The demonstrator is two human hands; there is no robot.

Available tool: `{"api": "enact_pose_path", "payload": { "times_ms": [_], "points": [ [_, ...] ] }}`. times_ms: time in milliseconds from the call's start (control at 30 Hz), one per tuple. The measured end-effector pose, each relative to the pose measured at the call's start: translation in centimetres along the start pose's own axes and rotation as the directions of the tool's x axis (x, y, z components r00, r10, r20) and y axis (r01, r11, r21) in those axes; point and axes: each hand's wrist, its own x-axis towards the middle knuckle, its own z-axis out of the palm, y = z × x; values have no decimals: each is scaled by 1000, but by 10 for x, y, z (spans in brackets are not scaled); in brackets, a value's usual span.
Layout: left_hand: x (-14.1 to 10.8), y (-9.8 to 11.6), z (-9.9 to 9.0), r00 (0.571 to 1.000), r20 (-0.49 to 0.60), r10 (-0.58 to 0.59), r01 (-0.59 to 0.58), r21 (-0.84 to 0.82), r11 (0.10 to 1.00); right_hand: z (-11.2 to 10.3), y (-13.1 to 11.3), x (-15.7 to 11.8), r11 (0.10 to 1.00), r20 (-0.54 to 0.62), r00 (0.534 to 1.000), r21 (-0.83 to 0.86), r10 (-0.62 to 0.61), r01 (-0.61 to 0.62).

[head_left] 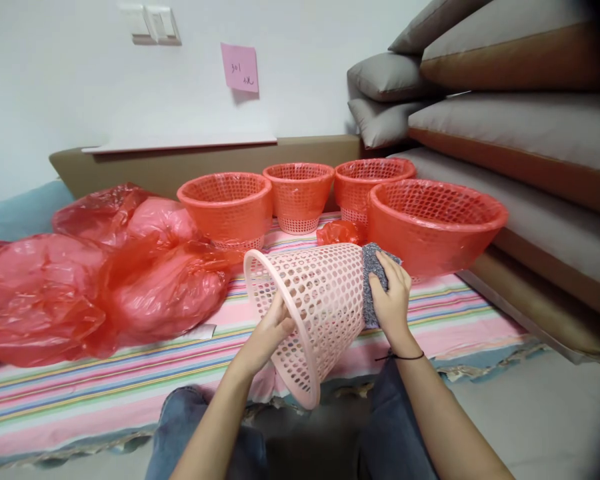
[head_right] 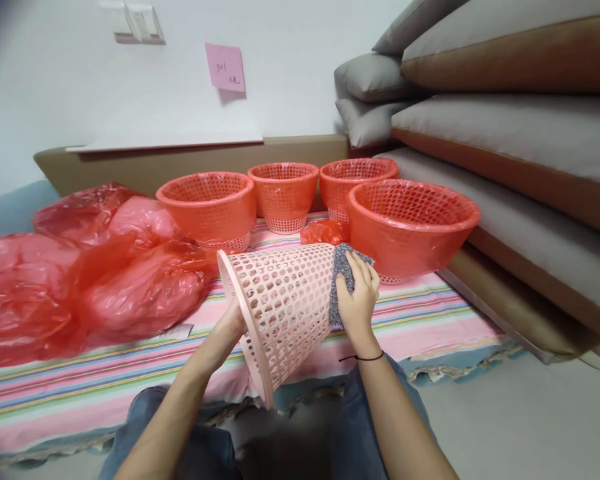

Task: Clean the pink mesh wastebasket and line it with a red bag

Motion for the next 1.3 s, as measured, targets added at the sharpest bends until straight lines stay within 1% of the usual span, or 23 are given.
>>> {"api": "enact_pose_path", "payload": {
  "times_ms": [33, 100, 167, 200, 267, 333, 433, 500, 567, 633, 700, 767, 833, 900, 967, 1000, 1033, 1100, 1133, 1167, 1200, 1233, 1300],
  "points": [
    [1, 0, 2, 999, -34, 21, -23, -33, 999, 0, -1, 0, 1000, -1, 1000, -3, -9, 9],
    [2, -1, 8, 998, -53, 22, -26, -68, 997, -1, -8, 0, 998, 4, 999, -18, -52, 52],
    [1, -1, 11, 999, -32, -28, 27, -23, 999, -3, -21, -4, 989, 43, 988, -18, -146, 146],
    [1, -1, 13, 998, -15, -55, 55, 18, 998, -4, -30, -7, 977, 74, 975, -1, -211, 211],
    [0, -3, 13, 996, 10, -87, 86, 88, 992, -7, -51, -17, 936, 131, 928, 78, -350, 342],
    [1, -6, 12, 997, 11, -73, 72, 105, 992, -8, -71, -28, 878, 164, 868, 200, -468, 436],
    [2, -11, 9, 998, 22, -52, 51, 80, 996, -8, -87, -40, 807, 184, 809, 349, -558, 477],
    [1, -12, 7, 997, 37, -74, 72, 54, 996, -5, -85, -40, 798, 201, 797, 369, -569, 477],
    [-1, -12, 6, 993, 42, -113, 111, 51, 993, -1, -75, -35, 836, 218, 823, 315, -525, 449],
    [-4, -11, 4, 988, 50, -144, 139, 92, 986, 5, -60, -27, 906, 220, 886, 220, -408, 362],
    [-8, -9, 3, 985, 70, -160, 148, 150, 978, 10, -43, -18, 966, 200, 950, 145, -239, 213],
    [-12, -8, 1, 980, 95, -173, 154, 185, 971, 13, -30, -11, 989, 173, 980, 124, -96, 75],
    [-14, -7, -1, 975, 113, -193, 168, 200, 965, 14, -25, -9, 992, 157, 987, 127, -32, 12],
    [-14, -5, -1, 973, 100, -210, 185, 218, 958, 12, -30, -13, 992, 152, 986, 122, -63, 44],
    [-12, -4, -2, 983, 31, -179, 168, 220, 961, 9, -44, -21, 980, 172, 970, 128, -174, 153],
    [-10, -3, -2, 989, -19, -145, 145, 219, 965, 7, -52, -27, 962, 198, 946, 148, -258, 231],
    [-8, -3, -1, 992, -72, -105, 119, 219, 968, 5, -61, -33, 930, 227, 907, 182, -355, 318],
    [-5, -2, -2, 986, -160, -53, 89, 229, 969, 2, -77, -44, 845, 259, 809, 263, -527, 466],
    [-3, -3, -2, 981, -188, -47, 92, 238, 967, 1, -83, -48, 808, 257, 772, 290, -582, 512],
    [-2, -3, -2, 977, -204, -53, 104, 245, 964, 1, -87, -51, 786, 255, 749, 301, -611, 539],
    [-2, -3, -3, 975, -214, -65, 119, 251, 961, 2, -88, -51, 782, 257, 743, 297, -618, 548],
    [-1, -4, -4, 973, -218, -77, 134, 260, 956, 3, -86, -50, 795, 264, 753, 280, -602, 538],
    [-2, -4, -5, 973, -209, -97, 155, 280, 947, 5, -76, -41, 859, 283, 813, 214, -510, 464]
  ]
}}
